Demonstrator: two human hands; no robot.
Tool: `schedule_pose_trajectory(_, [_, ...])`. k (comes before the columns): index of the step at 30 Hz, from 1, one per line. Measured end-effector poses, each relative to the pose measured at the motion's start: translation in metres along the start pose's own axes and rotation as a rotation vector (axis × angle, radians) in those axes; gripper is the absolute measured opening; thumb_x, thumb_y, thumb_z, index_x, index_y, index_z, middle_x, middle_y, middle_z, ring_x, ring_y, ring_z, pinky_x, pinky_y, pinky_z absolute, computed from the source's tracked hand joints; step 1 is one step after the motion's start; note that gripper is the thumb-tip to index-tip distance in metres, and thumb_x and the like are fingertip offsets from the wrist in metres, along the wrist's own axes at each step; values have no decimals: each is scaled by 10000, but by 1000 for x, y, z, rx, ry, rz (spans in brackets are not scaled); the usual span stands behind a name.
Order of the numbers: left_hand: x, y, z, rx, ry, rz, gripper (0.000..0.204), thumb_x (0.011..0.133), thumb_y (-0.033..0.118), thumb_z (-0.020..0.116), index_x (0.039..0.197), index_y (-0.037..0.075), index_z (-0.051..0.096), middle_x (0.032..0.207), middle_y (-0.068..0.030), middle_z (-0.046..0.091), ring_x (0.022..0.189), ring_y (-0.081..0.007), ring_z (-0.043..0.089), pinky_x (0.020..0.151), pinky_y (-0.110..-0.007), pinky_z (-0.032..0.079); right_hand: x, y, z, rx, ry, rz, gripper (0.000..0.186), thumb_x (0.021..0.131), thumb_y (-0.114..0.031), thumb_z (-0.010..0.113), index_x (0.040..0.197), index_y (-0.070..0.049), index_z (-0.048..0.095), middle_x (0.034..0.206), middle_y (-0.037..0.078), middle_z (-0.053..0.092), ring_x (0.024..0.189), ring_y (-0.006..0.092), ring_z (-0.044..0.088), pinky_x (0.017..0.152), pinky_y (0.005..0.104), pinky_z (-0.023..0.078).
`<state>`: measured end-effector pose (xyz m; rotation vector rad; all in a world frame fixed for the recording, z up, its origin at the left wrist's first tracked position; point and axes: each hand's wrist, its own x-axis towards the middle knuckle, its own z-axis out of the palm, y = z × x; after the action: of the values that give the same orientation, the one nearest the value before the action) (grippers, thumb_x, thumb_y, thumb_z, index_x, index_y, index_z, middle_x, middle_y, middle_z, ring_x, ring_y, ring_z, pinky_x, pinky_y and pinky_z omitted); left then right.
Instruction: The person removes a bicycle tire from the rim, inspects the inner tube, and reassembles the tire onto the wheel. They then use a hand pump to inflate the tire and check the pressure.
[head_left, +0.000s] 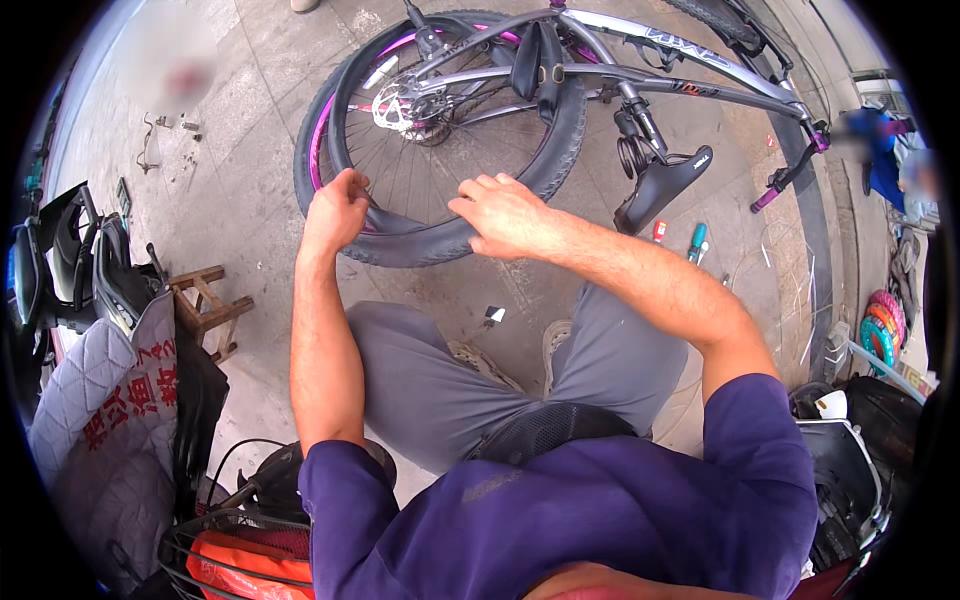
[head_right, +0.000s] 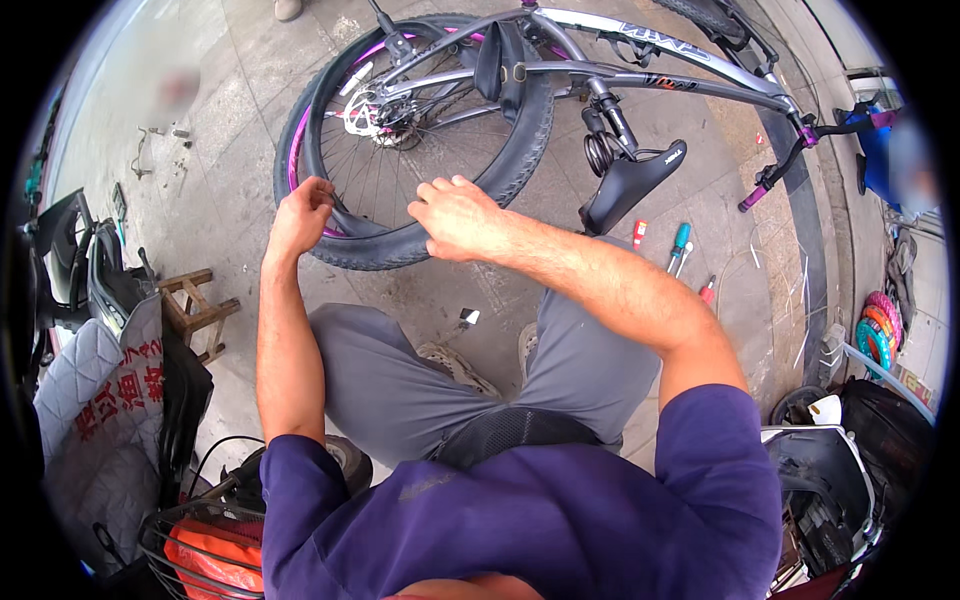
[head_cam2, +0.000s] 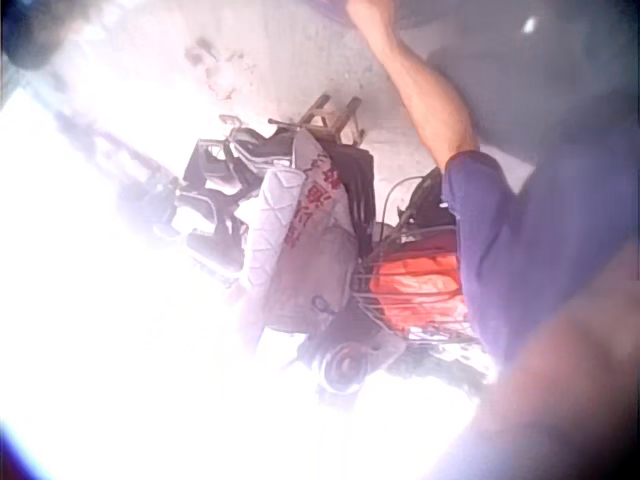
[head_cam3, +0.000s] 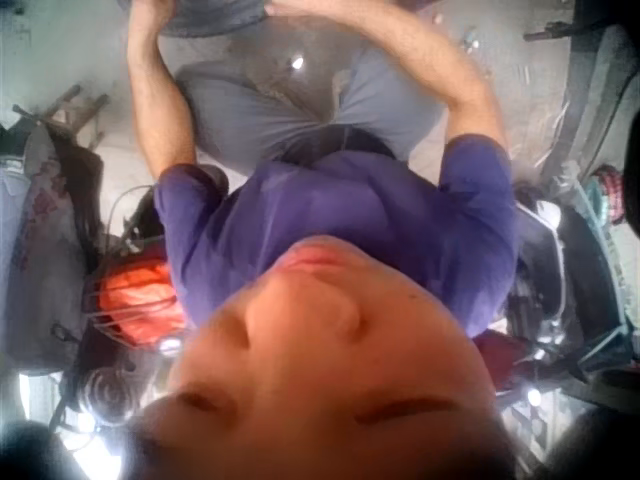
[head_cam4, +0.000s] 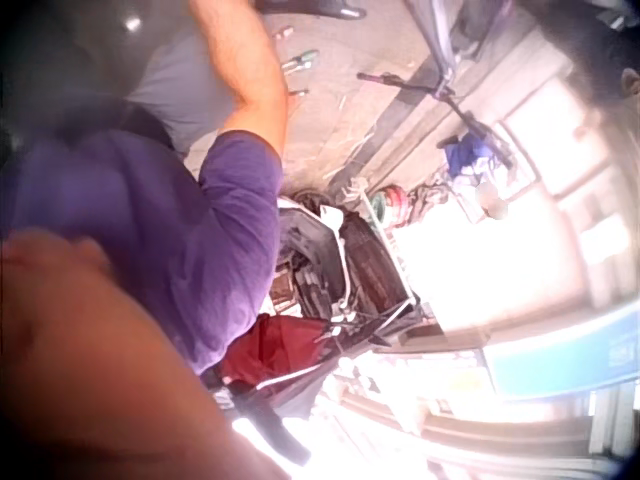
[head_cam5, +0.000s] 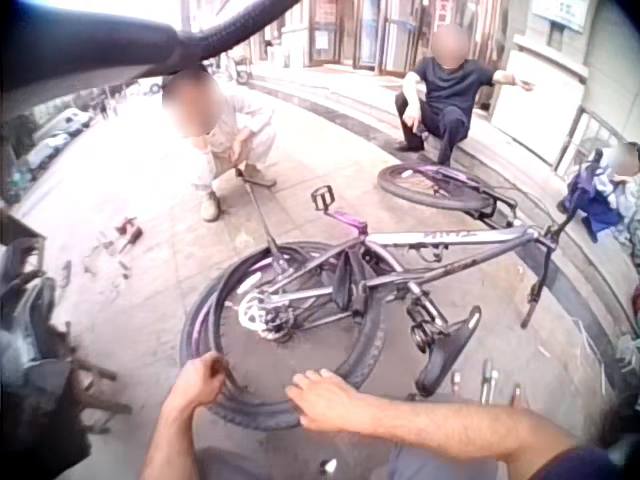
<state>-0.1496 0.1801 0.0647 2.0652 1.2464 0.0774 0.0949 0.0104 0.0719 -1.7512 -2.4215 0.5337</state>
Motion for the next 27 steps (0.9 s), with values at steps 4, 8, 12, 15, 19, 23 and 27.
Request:
schedule_pose_trajectory(4, [-13,-54,17,266,-144,162,413,750,33,654,1163,38,643,1008,-164,717,1015,-369,677,881,-454,539,31,-44,50,155,48,104,502,786,-322,820,1141,-18,636,1122,165,624,1125,314,612,973,487,478])
schedule_pose_trajectory(8, [-21,-54,28,318,-153,394,595,704,45,685,1286,46,561,1054,-171,690,1076,-388,637,921,-459,519,49,-50,69,239,108,201,330,806,-151,752,1082,-19,629,1022,154,684,1029,345,685,910,460,529])
schedule_pose_trajectory(12, [-38,-5,4,280,-244,275,779,695,58,692,1436,57,454,927,-183,688,1013,-381,646,908,-459,521,44,-28,33,370,-97,150,304,791,-74,688,1090,-46,637,952,184,735,1014,374,710,862,499,556])
schedule_pose_trajectory(15, [-44,-6,26,251,-217,466,617,700,96,695,1306,20,608,927,-198,691,966,-403,657,897,-483,522,33,-5,9,349,-215,99,351,786,-173,747,1102,-51,652,1018,152,732,1045,343,697,870,491,547])
schedule_pose_trajectory(19, [-42,36,48,235,-323,455,313,736,131,706,1015,-11,689,999,-213,641,920,-397,664,811,-485,551,14,5,0,303,-158,138,454,793,-370,787,1090,-51,661,1033,154,729,1053,336,693,872,502,531])
schedule_pose_trajectory(23, [-38,40,59,151,-276,474,277,755,135,703,991,-7,672,1042,-213,621,933,-409,653,833,-498,543,19,4,-11,416,-334,170,511,822,-463,764,1111,-49,686,1031,165,742,1014,352,706,888,493,532])
schedule_pose_trajectory(27, [-43,41,64,223,-251,386,276,749,152,721,962,-11,655,1014,-211,635,929,-422,649,833,-504,537,27,43,-10,417,220,353,358,845,-345,740,1044,-53,681,1053,167,706,1011,370,689,877,501,542])
